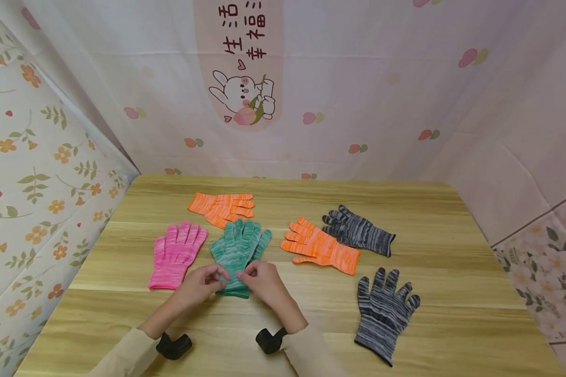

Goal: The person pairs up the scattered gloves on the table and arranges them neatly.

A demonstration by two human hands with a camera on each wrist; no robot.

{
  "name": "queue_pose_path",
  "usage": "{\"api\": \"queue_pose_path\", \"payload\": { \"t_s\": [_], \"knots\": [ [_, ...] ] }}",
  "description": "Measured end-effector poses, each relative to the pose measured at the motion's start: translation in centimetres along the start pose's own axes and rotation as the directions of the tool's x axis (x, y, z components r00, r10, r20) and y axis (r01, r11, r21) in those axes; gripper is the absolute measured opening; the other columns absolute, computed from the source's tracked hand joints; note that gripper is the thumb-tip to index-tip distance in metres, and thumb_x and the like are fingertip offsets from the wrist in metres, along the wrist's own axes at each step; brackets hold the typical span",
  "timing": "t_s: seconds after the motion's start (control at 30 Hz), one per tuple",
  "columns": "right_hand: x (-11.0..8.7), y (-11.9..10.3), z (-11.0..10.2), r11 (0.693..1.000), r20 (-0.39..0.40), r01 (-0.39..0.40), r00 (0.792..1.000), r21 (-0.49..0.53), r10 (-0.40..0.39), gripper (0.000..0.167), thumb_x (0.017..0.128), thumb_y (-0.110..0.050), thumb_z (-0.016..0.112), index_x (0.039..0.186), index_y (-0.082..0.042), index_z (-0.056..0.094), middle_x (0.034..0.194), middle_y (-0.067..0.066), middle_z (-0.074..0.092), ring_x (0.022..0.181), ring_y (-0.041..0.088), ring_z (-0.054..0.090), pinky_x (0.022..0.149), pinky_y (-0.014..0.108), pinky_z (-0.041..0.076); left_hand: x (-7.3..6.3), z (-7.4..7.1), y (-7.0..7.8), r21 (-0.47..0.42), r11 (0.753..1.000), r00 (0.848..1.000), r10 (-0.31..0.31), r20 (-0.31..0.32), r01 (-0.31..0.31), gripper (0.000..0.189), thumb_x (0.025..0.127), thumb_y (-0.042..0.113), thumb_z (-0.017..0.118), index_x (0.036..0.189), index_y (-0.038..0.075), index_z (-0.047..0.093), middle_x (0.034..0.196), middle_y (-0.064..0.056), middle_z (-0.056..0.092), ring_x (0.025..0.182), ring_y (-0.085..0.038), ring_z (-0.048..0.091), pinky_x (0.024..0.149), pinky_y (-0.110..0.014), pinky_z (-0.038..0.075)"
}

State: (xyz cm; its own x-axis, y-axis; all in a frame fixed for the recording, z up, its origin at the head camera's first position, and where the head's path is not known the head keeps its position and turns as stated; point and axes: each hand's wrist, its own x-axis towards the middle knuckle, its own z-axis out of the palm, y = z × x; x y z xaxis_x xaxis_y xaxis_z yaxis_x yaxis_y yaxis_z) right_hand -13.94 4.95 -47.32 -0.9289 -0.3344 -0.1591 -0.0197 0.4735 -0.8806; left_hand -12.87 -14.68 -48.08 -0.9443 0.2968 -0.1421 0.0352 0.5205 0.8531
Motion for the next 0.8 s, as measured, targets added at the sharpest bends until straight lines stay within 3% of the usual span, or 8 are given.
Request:
{"api": "queue_pose_path", "payload": {
  "t_s": [0.17,0.37,0.53,0.8],
  "knots": [
    [0.2,0.7,0.7,0.999,-0.02,-0.035,0.999,0.0,0.035,0.019,0.085,-0.016,0.062,0.071,-0.004,0.057,0.056,-0.004,0.048,0.049,0.008,0.04,0.045,0.02,0.032,-0.4,0.6,-0.1,0.001,0.999,0.998,-0.037,-0.059,0.037,0.013,0.086,0.009,0.062,0.096,0.016,0.068,0.071,0.002,0.05,0.061,-0.008,0.044,0.058,-0.021,0.039],
    [0.3,0.9,0.8,0.999,-0.027,-0.019,0.999,-0.029,0.018,0.018,0.081,-0.012,0.063,0.068,-0.005,0.053,0.058,-0.005,0.046,0.051,0.009,0.038,0.046,0.02,0.031,-0.6,1.2,-0.2,-0.034,0.998,0.985,-0.066,-0.159,0.061,0.012,0.084,0.007,0.064,0.088,0.016,0.07,0.072,0.003,0.058,0.067,-0.009,0.05,0.062,-0.021,0.042],
    [0.2,1.1,0.9,0.998,-0.031,-0.002,1.0,-0.059,0.0,0.018,0.08,-0.01,0.065,0.069,-0.005,0.052,0.062,-0.003,0.046,0.055,0.009,0.041,0.047,0.02,0.034,-0.7,1.4,-0.1,-0.022,1.0,0.976,-0.026,-0.214,0.022,0.011,0.081,0.005,0.067,0.084,0.015,0.072,0.083,0.002,0.066,0.08,-0.012,0.058,0.07,-0.024,0.047],
    [0.1,0.9,1.1,0.994,-0.055,0.037,0.998,-0.1,-0.043,0.016,0.078,-0.005,0.065,0.07,-0.004,0.051,0.063,-0.002,0.048,0.058,0.008,0.042,0.05,0.019,0.036,-0.5,1.7,-0.3,0.017,0.999,0.963,0.041,-0.267,-0.037,0.019,0.076,-0.003,0.069,0.088,0.011,0.074,0.088,-0.001,0.059,0.085,-0.017,0.058,0.075,-0.025,0.051]
  ]
}}
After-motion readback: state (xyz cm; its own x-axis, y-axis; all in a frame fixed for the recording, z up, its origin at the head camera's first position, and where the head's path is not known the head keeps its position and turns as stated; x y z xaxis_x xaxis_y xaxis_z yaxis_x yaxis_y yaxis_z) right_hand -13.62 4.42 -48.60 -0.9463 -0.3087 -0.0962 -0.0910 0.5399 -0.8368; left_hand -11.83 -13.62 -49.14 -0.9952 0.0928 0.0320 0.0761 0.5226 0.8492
